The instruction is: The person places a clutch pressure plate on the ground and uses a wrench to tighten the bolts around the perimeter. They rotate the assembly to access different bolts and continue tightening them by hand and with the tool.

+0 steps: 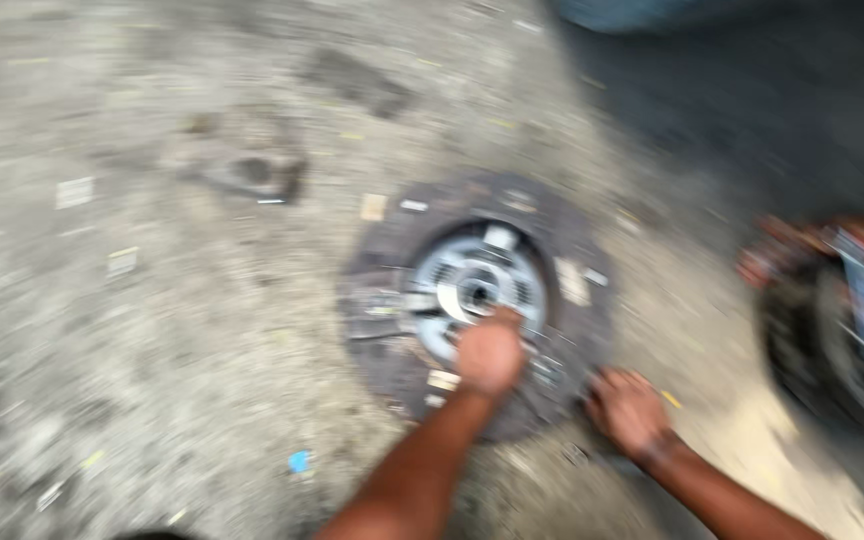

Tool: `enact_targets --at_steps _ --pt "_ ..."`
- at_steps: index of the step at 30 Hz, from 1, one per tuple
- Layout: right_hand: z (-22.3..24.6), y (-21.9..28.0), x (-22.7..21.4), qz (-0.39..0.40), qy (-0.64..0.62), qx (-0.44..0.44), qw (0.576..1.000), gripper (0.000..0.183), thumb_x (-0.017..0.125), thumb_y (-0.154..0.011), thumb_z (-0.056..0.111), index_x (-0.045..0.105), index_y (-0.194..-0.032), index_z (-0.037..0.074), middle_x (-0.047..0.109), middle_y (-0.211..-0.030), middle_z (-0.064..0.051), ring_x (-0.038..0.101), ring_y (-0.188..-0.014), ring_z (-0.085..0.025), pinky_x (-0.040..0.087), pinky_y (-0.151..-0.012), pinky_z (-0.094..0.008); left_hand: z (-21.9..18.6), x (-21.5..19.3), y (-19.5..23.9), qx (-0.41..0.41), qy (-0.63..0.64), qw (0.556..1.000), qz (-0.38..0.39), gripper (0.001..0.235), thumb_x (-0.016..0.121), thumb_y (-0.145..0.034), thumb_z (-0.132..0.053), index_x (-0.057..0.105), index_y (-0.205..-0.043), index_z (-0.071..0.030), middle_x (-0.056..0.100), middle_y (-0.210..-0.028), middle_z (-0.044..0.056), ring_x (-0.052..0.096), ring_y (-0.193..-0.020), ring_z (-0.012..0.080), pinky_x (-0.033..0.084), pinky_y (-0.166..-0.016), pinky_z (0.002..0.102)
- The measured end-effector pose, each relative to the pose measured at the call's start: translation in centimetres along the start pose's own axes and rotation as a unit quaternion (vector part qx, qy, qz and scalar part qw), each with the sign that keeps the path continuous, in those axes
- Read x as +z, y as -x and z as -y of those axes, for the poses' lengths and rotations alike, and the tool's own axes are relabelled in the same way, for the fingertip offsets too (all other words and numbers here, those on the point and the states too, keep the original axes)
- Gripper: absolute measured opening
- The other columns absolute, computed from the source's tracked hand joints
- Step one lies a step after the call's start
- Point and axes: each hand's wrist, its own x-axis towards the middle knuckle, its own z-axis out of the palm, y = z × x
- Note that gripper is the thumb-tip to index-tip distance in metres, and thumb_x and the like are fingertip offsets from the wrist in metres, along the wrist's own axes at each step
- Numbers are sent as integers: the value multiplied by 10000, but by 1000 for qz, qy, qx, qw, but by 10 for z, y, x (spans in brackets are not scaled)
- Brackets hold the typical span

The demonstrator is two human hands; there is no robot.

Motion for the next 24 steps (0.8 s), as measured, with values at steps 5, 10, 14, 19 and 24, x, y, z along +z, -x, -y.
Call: enact_targets --at_steps 5,10,14,19,24 --pt "28 -1 -50 -32 -54 40 997 238 665 -909 311 673 -996 89 693 -1010 -111 665 -1002 -298 501 -949 -441 -37 -56 -14 -105 -18 991 77 181 541 -932 -118 703 -980 -52 727 -981 183 717 -777 384 584 -748 506" --pt "33 6 -65 -99 -78 -52 991 179 679 -802 173 652 -926 48 653 -904 -138 665 -913 -310 517 -823 -447 -57 -82 -25 -112 -41 988 94 173 573 -942 -115 716 -912 -21 727 -961 198 714 -754 397 578 -737 512" --pt "31 2 -59 -80 -95 4 992 203 700 -894 244 647 -908 48 651 -871 -133 660 -859 -322 521 -832 -454 -59 -82 -25 -109 -46 990 79 178 569 -952 -131 710 -915 -30 728 -976 198 712 -764 405 579 -736 508" --pt "28 5 -55 -107 -82 -62 989 139 689 -802 175 648 -880 68 661 -869 -127 670 -875 -311 519 -799 -440 -61 -83 -25 -110 -52 990 71 173 576 -943 -154 710 -932 -45 732 -979 185 703 -800 418 566 -754 521" --pt "28 5 -50 -134 -111 -13 985 200 720 -869 249 646 -875 63 655 -822 -137 660 -812 -334 508 -799 -468 -61 -81 -24 -125 -62 987 83 181 569 -953 -174 707 -939 -58 733 -1001 175 701 -817 422 565 -767 519"
